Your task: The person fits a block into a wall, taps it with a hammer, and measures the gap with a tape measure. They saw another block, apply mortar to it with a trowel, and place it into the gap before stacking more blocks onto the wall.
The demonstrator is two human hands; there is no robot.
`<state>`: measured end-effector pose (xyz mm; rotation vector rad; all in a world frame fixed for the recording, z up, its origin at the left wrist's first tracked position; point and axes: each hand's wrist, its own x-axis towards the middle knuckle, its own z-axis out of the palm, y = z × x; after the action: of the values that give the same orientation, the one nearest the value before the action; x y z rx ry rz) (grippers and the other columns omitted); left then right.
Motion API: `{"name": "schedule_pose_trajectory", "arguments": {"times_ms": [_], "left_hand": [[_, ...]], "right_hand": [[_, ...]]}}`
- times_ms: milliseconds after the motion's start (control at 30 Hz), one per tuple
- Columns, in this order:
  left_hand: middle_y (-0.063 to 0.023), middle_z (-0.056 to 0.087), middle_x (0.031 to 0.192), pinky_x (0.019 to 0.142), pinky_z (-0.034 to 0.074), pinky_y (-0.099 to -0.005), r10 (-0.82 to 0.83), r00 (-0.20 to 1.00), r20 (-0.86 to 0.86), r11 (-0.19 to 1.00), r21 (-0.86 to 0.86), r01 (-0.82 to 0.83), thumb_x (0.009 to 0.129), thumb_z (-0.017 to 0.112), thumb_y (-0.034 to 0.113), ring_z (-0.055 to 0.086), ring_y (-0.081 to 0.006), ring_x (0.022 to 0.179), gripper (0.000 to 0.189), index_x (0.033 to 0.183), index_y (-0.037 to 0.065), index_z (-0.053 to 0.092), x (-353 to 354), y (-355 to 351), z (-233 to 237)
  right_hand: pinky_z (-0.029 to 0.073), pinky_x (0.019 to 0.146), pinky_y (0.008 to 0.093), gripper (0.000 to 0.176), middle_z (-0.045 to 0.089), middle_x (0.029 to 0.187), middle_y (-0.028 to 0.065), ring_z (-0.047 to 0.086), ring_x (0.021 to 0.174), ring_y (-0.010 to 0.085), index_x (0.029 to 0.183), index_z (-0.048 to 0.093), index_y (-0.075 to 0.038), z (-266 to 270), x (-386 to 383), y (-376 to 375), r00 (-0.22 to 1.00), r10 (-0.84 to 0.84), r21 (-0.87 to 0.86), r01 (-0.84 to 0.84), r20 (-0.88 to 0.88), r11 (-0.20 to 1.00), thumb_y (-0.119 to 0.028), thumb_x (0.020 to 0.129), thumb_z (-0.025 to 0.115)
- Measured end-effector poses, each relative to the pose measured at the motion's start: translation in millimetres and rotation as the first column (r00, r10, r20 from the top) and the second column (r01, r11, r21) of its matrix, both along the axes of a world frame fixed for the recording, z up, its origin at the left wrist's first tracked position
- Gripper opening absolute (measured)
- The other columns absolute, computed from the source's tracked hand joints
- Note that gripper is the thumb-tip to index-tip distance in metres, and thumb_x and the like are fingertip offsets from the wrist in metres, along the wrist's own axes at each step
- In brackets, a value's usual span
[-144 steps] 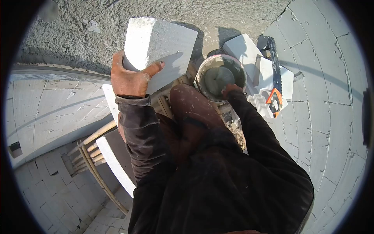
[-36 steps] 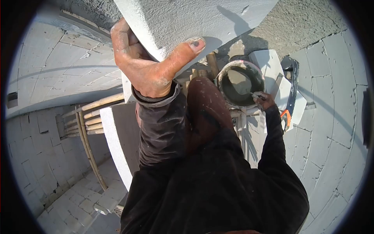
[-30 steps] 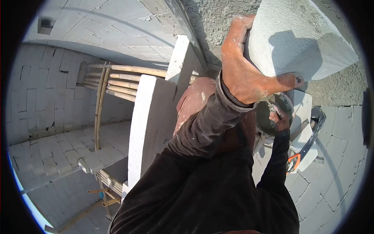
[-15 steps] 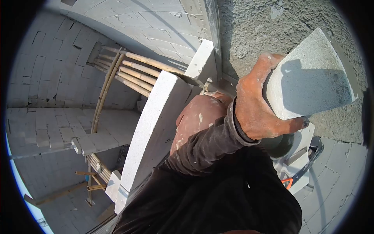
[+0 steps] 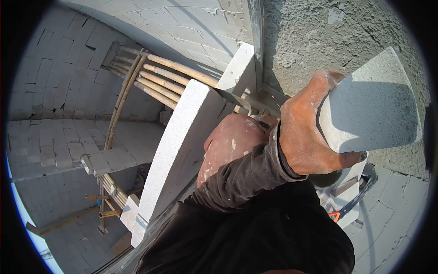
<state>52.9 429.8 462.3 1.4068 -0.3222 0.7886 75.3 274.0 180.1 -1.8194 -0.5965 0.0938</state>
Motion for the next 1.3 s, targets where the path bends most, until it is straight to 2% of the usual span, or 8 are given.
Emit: {"name": "schedule_pose_trajectory", "arguments": {"times_ms": [600,767,833,900,967,1033,1233,1300], "left_hand": [[-0.0241,0.067,0.109,0.085,0.058,-0.0392,-0.060,0.998,-0.035,0.994,0.092,0.063,0.060,0.095,0.024,0.070,-0.0285,0.096,0.090,0.130,-0.007,0.048,8.9,4.0,-7.5],[-0.0115,0.065,0.091,0.082,0.052,-0.0305,0.003,0.865,-0.502,0.985,-0.145,-0.088,0.066,0.089,0.016,0.062,-0.0184,0.081,0.062,0.117,-0.006,0.061,-9.5,13.4,15.8],[-0.0145,0.069,0.101,0.088,0.056,-0.0389,0.206,0.943,-0.261,0.976,-0.008,-0.216,0.083,0.079,0.032,0.068,-0.0232,0.094,0.049,0.110,-0.006,0.067,11.3,78.2,-66.6],[-0.0174,0.070,0.104,0.089,0.058,-0.0462,0.050,0.910,-0.411,0.872,-0.426,-0.240,0.083,0.077,0.036,0.070,-0.0288,0.098,0.050,0.111,-0.005,0.068,20.4,78.1,-53.3],[-0.0205,0.067,0.111,0.089,0.059,-0.0517,-0.020,0.927,-0.374,0.847,-0.499,-0.183,0.083,0.073,0.035,0.069,-0.0339,0.101,0.050,0.114,-0.003,0.066,28.2,90.5,-45.7],[-0.0211,0.064,0.121,0.094,0.057,-0.0558,-0.282,0.913,-0.295,0.822,-0.564,0.071,0.083,0.073,0.036,0.067,-0.0370,0.107,0.055,0.123,-0.001,0.062,30.6,102.8,-40.9],[-0.0221,0.058,0.131,0.100,0.053,-0.0568,-0.155,0.968,-0.197,0.812,-0.583,0.011,0.088,0.070,0.042,0.061,-0.0381,0.120,0.051,0.123,0.005,0.059,46.4,94.6,-48.4],[-0.0231,0.057,0.132,0.099,0.054,-0.0572,-0.207,0.963,-0.174,0.799,-0.597,0.064,0.088,0.071,0.041,0.061,-0.0384,0.119,0.053,0.125,0.005,0.058,52.3,89.4,-48.2]], "right_hand": [[0.055,0.083,0.0338,0.047,0.074,0.098,0.0170,0.070,0.086,0.0227,0.117,0.071,-0.001,23.1,-32.3,-87.0,0.986,-0.165,0.009,0.165,0.002,0.986,-0.012,0.075,0.088],[0.055,0.091,0.0386,0.044,0.073,0.115,0.0205,0.071,0.107,0.0339,0.120,0.071,-0.004,47.0,-79.0,-235.6,0.769,-0.636,-0.435,0.550,-0.069,0.713,-0.030,0.085,0.075],[0.056,0.085,0.0412,0.038,0.074,0.108,0.0193,0.073,0.097,0.0367,0.120,0.071,-0.008,43.6,-91.9,-266.3,0.748,-0.660,-0.723,0.494,0.070,0.483,-0.026,0.086,0.071],[0.057,0.087,0.0456,0.035,0.074,0.108,0.0195,0.070,0.102,0.0417,0.118,0.072,-0.013,61.5,-91.6,-243.0,0.669,-0.739,-0.837,0.447,0.080,0.315,-0.028,0.088,0.066],[0.057,0.089,0.0467,0.032,0.074,0.107,0.0187,0.071,0.103,0.0399,0.115,0.072,-0.013,34.4,-81.1,-235.2,0.619,-0.785,-0.968,0.198,0.002,0.153,-0.028,0.088,0.063],[0.057,0.088,0.0482,0.025,0.075,0.104,0.0155,0.072,0.105,0.0354,0.101,0.074,-0.011,-40.6,-91.1,-228.0,0.792,-0.606,-0.962,0.213,0.066,0.174,-0.030,0.087,0.065],[0.057,0.090,0.0431,0.037,0.075,0.104,0.0192,0.073,0.101,0.0338,0.108,0.075,-0.006,-42.1,-99.4,-194.9,0.626,-0.771,-0.959,0.129,-0.120,0.254,-0.035,0.085,0.069],[0.057,0.087,0.0406,0.042,0.076,0.100,0.0165,0.074,0.097,0.0304,0.114,0.075,-0.008,-55.3,-118.8,-227.8,0.588,-0.776,-0.776,0.372,-0.228,0.509,-0.036,0.082,0.076]]}}
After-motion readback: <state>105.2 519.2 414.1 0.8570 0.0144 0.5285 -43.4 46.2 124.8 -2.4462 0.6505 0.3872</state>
